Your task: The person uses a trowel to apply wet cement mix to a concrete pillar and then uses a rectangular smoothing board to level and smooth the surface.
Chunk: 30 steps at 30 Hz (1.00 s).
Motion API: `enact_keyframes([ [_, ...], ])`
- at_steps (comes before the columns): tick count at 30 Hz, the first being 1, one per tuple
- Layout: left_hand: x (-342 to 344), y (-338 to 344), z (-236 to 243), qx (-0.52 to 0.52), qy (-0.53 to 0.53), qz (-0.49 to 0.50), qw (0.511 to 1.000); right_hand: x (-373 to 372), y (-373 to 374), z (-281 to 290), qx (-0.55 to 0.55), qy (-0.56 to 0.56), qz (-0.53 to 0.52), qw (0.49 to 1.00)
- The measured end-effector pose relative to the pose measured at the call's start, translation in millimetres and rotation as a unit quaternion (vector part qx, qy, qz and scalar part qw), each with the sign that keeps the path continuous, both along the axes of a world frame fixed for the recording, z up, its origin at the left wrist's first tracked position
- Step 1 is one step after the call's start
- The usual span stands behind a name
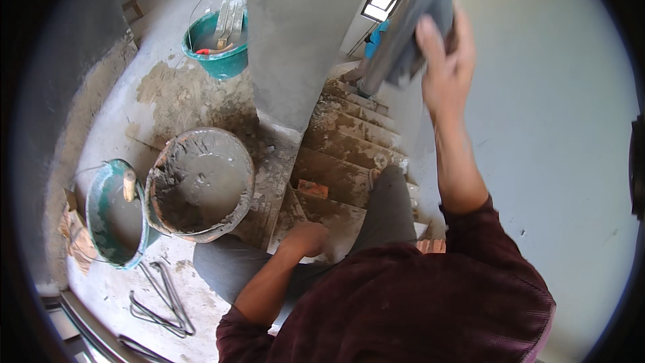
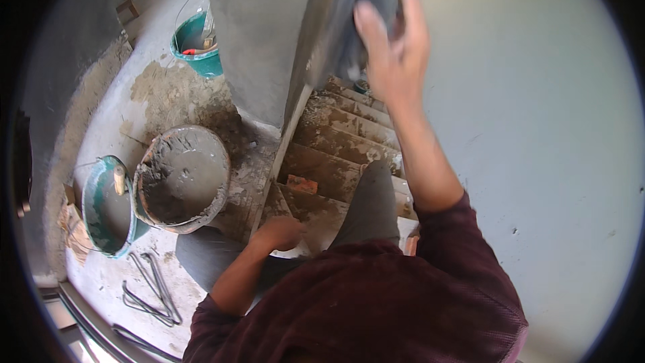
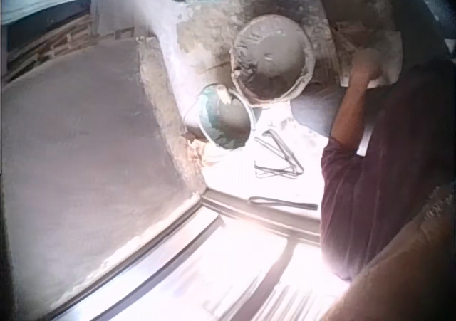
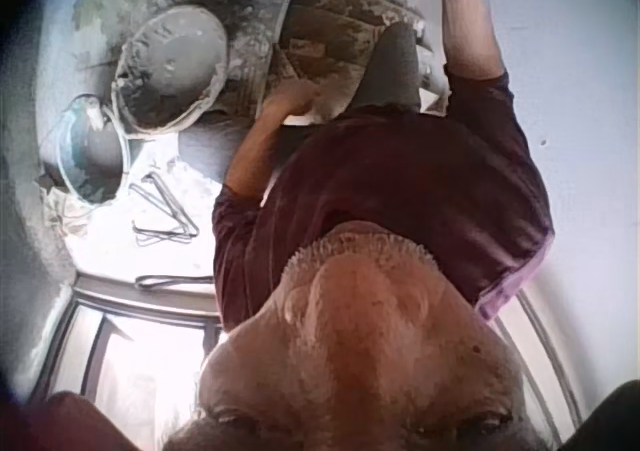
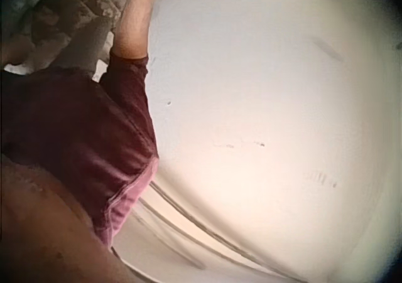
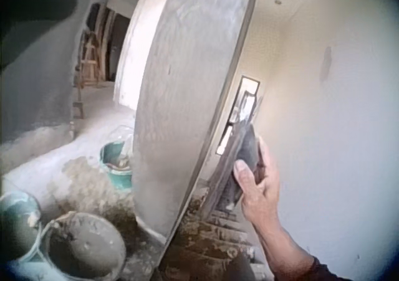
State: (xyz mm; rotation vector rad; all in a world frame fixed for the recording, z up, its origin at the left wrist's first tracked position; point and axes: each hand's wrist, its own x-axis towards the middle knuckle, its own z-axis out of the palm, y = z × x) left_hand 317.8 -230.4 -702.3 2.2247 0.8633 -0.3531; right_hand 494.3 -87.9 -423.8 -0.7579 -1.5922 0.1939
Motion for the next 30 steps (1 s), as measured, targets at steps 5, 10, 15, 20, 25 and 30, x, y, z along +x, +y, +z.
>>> enact_keyframes([
  [5, -2, -1, -31, -0.023, 0.004, 0.017, 1.000, -28, 48, 25, 0.146, 0.020, 0.028, 0.989],
  [10, 1, 5, -44, -0.084, 0.036, 0.019, 0.996, -6, 49, -139, -0.084, 0.030, -0.050, 0.995],
  [15, 0, 7, -59, -0.108, 0.058, -0.002, 0.993, -2, 46, -214, -0.204, 0.065, -0.038, 0.976],
  [20, 9, 8, -74, -0.113, 0.072, -0.028, 0.991, 14, 64, -13, 0.024, 0.047, 0.017, 0.998],
  [25, 10, 13, -76, -0.103, 0.084, -0.024, 0.991, -11, 78, -25, 0.140, 0.044, -0.044, 0.988],
  [30, 24, 17, -65, -0.128, 0.094, -0.073, 0.985, 7, 53, -228, -0.204, 0.055, -0.087, 0.974],
])
